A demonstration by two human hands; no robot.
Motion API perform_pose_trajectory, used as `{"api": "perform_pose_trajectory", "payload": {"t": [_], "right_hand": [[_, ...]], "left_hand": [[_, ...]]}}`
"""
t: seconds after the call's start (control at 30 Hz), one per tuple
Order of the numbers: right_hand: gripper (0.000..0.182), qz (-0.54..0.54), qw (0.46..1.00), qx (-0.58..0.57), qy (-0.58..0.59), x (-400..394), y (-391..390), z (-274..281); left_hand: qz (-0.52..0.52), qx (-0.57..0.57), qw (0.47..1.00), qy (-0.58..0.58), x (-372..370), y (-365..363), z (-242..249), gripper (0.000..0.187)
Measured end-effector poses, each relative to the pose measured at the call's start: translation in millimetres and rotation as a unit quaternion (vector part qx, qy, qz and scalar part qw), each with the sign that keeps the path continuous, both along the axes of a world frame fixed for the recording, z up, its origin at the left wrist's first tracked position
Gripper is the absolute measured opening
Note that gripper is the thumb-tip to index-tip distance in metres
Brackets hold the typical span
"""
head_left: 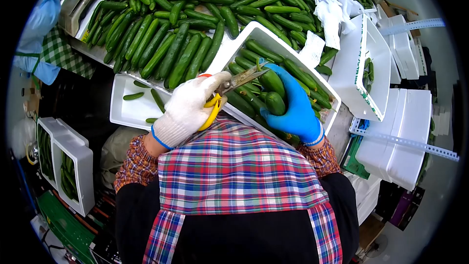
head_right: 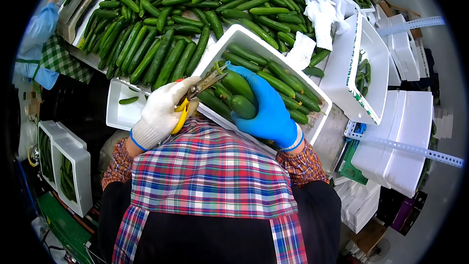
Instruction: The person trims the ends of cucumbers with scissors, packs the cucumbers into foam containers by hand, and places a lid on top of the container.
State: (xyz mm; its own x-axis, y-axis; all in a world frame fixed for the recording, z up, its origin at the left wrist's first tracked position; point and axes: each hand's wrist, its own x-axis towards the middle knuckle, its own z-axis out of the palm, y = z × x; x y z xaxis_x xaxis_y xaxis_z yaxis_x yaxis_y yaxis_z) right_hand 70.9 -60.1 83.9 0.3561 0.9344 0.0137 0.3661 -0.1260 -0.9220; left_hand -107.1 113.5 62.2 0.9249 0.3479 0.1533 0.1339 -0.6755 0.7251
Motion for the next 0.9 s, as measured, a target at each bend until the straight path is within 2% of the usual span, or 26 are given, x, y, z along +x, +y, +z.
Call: {"api": "perform_pose_trajectory", "payload": {"t": [0.23,0.33,0.4,0.43,0.5,0.53,0.57,0.6,0.63,0.67,0.73,0.8,0.87,0.9], "right_hand": [[0.081,-0.012,0.998,-0.013,0.06,-1.8,-1.5,-4.2],[0.082,-0.037,0.995,-0.061,0.068,-1.5,-2.3,-5.1],[0.079,-0.058,0.993,-0.104,-0.017,-1.7,-0.3,0.5],[0.079,-0.059,0.993,-0.105,-0.016,-0.8,-1.2,-3.2],[0.081,-0.06,0.99,-0.1,0.081,5.6,-4.1,-17.6],[0.081,-0.059,0.99,-0.101,0.079,10.5,-4.5,-22.8],[0.082,-0.04,0.943,0.006,0.332,16.0,-4.7,-27.6],[0.082,-0.018,0.821,0.112,0.559,20.0,-4.3,-29.9],[0.082,-0.021,0.733,0.183,0.654,19.5,-0.3,-23.0],[0.082,-0.022,0.733,0.184,0.654,19.4,1.6,-21.6],[0.081,-0.053,0.59,0.277,0.757,21.3,4.4,-20.9],[0.081,-0.067,0.58,0.283,0.761,23.8,3.5,-27.9],[0.08,-0.101,0.546,0.291,0.779,20.2,6.6,-33.3],[0.065,-0.091,0.559,0.298,0.768,18.6,7.7,-36.2]], "left_hand": [[0.003,0.0,1.0,0.005,0.5,-0.4,1.5,0.046],[0.015,0.002,1.0,0.028,2.6,-2.7,-2.5,0.044],[0.02,0.005,0.998,0.054,5.6,-5.0,-1.4,0.043],[0.006,-0.003,0.999,0.04,7.7,-5.5,1.6,0.042],[-0.006,-0.011,1.0,0.024,10.3,-4.8,3.0,0.041],[0.007,-0.038,0.999,0.003,11.6,-4.0,2.8,0.04],[0.019,-0.066,0.997,-0.018,13.0,-3.1,2.5,0.039],[0.046,-0.178,0.983,0.024,14.6,-2.6,-1.8,0.043],[0.051,-0.316,0.947,0.008,15.5,-3.5,-1.8,0.046],[0.055,-0.446,0.893,-0.008,16.4,-4.3,-1.5,0.048],[0.041,-0.442,0.896,-0.002,19.2,-3.4,-0.9,0.049],[0.026,-0.438,0.899,0.004,22.8,-4.9,2.5,0.05],[0.009,-0.459,0.888,-0.006,29.4,-13.2,11.5,0.049],[0.024,-0.442,0.896,0.024,35.5,-17.6,13.9,0.05]]}}
